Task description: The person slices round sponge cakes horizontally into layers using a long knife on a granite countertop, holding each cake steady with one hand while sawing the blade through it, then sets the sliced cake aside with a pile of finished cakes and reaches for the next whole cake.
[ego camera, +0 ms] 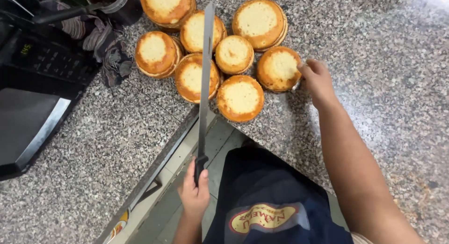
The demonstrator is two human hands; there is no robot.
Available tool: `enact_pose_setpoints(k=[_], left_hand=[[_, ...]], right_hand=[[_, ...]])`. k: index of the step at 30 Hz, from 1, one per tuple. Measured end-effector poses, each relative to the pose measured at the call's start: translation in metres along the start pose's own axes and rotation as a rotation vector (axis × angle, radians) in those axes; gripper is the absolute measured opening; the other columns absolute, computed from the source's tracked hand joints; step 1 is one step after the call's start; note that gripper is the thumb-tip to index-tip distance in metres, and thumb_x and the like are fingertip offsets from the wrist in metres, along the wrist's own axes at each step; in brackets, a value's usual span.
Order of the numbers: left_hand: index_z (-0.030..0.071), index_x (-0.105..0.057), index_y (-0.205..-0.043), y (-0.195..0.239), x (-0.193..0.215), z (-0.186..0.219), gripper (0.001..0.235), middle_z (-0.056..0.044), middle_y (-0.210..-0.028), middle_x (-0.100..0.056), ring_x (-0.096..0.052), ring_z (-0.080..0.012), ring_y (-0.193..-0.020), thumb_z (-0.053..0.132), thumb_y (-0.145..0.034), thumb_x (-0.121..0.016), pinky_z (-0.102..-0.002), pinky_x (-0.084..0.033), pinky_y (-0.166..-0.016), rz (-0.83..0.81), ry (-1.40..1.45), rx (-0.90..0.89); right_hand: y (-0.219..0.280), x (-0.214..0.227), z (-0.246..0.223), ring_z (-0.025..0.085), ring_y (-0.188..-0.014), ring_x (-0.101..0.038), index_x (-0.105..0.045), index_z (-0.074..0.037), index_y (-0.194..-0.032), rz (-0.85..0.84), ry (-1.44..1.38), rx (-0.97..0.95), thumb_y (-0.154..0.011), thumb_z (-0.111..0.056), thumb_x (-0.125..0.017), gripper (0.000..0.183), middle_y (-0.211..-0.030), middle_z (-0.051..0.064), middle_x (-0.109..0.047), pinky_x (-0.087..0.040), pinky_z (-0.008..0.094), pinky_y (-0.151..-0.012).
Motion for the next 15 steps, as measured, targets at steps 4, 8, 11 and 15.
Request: enact_pose_setpoints(k=[4,8,11,15], left_hand=[[-0.005,-0.058,-0.137,-0.016,-0.029,0.033,0.043,-0.014,-0.101,-0.076,-0.071,-0.0154,-0.078,0.009,-0.097,-0.066,-0.028,-0.057,-0.073,-0.109,0.047,-0.045],[-0.001,-0.062,-0.135,-0.014,-0.086,0.073,0.041,-0.019,-0.105,-0.077,-0.079,-0.0272,-0.090,0.013,-0.097,-0.068,-0.033,-0.060,-0.078,-0.324,0.003,-0.208],[0.005,-0.063,-0.136,0.005,-0.141,0.076,0.044,-0.019,-0.102,-0.078,-0.079,-0.0303,-0.089,0.018,-0.094,-0.071,-0.035,-0.060,-0.076,-0.502,-0.065,-0.140],[0.004,-0.055,-0.146,0.033,-0.206,0.099,0.050,-0.026,-0.124,-0.070,-0.069,-0.0402,-0.113,0.019,-0.100,-0.066,-0.040,-0.056,-0.088,-0.582,-0.057,-0.331]], right_hand=[[0.017,-0.011,0.005,0.022,-0.116,-0.063,-0.052,-0.006,-0.145,-0.009,-0.182,-0.173,-0.093,-0.032,-0.066,0.060,-0.132,0.008,-0.063,-0.056,0.037,-0.088],[0.039,0.029,0.030,0.019,-0.111,-0.063,-0.052,-0.006,-0.142,-0.038,-0.373,-0.144,-0.092,-0.027,-0.066,0.057,-0.128,0.008,-0.065,-0.055,0.033,-0.088],[0.086,0.101,0.044,0.017,-0.109,-0.063,-0.056,-0.003,-0.139,0.020,-0.384,-0.101,-0.094,-0.025,-0.067,0.052,-0.127,0.008,-0.066,-0.053,0.031,-0.088],[0.162,0.234,0.116,0.015,-0.107,-0.065,-0.060,-0.001,-0.134,0.217,-0.446,-0.035,-0.095,-0.013,-0.067,0.041,-0.126,0.009,-0.066,-0.054,0.028,-0.087]])
Point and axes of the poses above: each hand's wrist, its own y-axis away from the middle knuckle, its own x-axis out of the back of the hand, z = x × y, the point moved 10 cm from there along -y, towards the middle knuckle
